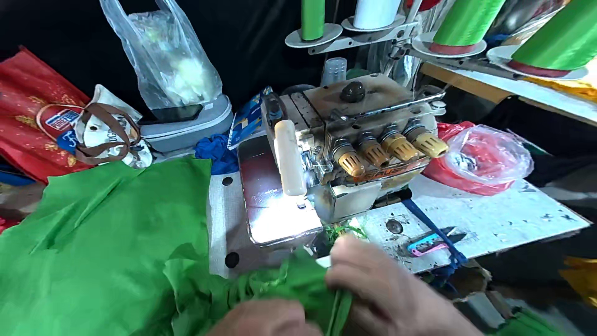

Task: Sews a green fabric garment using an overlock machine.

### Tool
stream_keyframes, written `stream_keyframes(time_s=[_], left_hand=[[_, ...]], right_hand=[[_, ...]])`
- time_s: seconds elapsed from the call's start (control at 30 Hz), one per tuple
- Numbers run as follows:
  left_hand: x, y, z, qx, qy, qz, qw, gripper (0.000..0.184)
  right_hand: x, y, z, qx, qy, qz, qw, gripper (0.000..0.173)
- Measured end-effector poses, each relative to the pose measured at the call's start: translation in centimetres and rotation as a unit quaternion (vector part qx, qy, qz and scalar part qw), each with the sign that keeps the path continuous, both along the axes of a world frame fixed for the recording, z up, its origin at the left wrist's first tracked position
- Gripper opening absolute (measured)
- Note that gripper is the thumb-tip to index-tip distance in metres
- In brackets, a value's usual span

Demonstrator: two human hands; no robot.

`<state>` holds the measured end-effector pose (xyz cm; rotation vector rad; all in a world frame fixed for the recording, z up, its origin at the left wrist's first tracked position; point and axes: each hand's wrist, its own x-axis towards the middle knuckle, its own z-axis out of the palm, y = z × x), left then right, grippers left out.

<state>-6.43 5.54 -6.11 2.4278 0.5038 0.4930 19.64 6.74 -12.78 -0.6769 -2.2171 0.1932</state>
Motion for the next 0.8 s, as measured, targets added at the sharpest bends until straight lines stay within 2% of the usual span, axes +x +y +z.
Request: stream_keyframes(time_s=[0.07, 0.13, 0.23, 0.33, 0.4, 0.47, 0.53, 0.63, 0.7, 0.73, 0.77, 0.8], left_hand=[[1.4, 1.2, -0.7, 0.072, 0.001, 0.073, 0.995, 0.024], [1.6, 2.7, -0.7, 0.148, -0.023, 0.114, 0.982, 0.032], [0.7, 3.6, 2.5, 0.206, -0.024, 0.129, 0.97, 0.032], [-1.0, 3.8, 4.9, 0.223, -0.013, 0.113, 0.968, 0.025], [-2.1, 3.8, 5.3, 0.22, 0.007, 0.116, 0.969, 0.026], [-3.4, 4.3, 5.0, 0.226, 0.029, 0.124, 0.966, 0.026], [-4.8, 4.8, 4.7, 0.247, 0.042, 0.142, 0.958, 0.023], [-6.1, 3.9, 5.0, 0.313, 0.079, 0.23, 0.918, 0.019], [-5.5, 2.0, 5.7, 0.304, 0.15, 0.341, 0.877, 0.016], [-5.0, 1.1, 6.0, 0.262, 0.192, 0.394, 0.86, 0.02], [-4.4, 0.3, 6.6, 0.195, 0.211, 0.428, 0.857, 0.024], [-3.9, -0.2, 7.2, 0.116, 0.196, 0.438, 0.87, 0.028]], right_hand=[[2.3, 1.4, -0.3, 0.001, -0.004, -0.043, 0.999, 0.02], [2.8, 2.3, 0.7, 0.018, -0.016, -0.069, 0.997, 0.016], [2.8, 1.5, 3.0, -0.021, -0.029, -0.107, 0.994, 0.016], [3.3, -0.3, 5.2, -0.165, 0.101, -0.07, 0.979, 0.017], [2.9, -1.3, 6.9, -0.236, 0.223, -0.061, 0.944, 0.015], [2.5, -2.2, 8.8, -0.243, 0.285, -0.087, 0.923, 0.016], [2.6, -2.8, 10.6, -0.213, 0.304, -0.106, 0.923, 0.016], [1.9, -4.8, 12.1, -0.2, 0.292, -0.124, 0.927, 0.013], [0.6, -7.5, 12.4, -0.201, 0.251, -0.074, 0.944, 0.01], [0.1, -8.9, 12.5, -0.196, 0.219, -0.003, 0.956, 0.012], [-0.3, -9.9, 12.6, -0.201, 0.18, 0.089, 0.959, 0.021], [-0.5, -10.1, 12.8, -0.219, 0.157, 0.177, 0.946, 0.03]])
